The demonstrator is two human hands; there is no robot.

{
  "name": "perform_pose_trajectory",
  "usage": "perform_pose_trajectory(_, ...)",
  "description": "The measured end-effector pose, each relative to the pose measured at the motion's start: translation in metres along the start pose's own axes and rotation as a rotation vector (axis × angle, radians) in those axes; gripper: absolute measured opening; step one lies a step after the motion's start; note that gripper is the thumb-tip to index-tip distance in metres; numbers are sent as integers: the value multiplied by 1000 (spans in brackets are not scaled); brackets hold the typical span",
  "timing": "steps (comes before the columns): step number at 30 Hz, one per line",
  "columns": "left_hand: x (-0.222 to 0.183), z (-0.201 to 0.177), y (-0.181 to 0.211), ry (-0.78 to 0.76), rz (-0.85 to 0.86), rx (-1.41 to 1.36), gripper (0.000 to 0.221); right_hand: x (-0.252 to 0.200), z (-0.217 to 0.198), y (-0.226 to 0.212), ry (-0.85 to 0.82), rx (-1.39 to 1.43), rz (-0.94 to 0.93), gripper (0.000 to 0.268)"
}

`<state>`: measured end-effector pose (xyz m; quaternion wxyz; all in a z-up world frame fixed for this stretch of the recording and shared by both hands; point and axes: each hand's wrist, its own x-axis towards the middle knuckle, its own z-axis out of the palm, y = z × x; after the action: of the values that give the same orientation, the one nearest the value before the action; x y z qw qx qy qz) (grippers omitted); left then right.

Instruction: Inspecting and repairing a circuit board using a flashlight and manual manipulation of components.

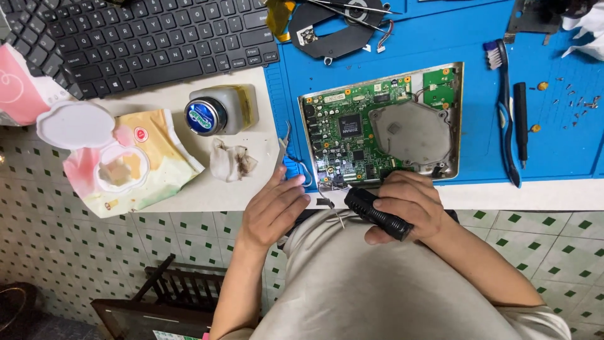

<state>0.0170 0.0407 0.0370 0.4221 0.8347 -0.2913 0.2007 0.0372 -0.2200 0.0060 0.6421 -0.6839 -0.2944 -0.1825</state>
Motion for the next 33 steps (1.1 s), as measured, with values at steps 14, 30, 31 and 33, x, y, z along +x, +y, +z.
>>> perform_pose_trajectory(14, 24, 1, 62, -247, -114, 126, 24, 4, -12, -40, -246, -297, -336, 57)
perform_pose_trajectory(30, 16, 61, 42, 79, -43, 31, 21, 28, -29, -48, -280, -327, -71, 17)
perform_pose_trajectory(31, 15, 60, 39, 88, -65, -21, 25, 15, -38, -44, -280, -409, 53, 23)
perform_pose_trajectory(33, 21, 62, 37, 101, -87, -75, 30, 16, -51, -40, -283, -494, 177, 43)
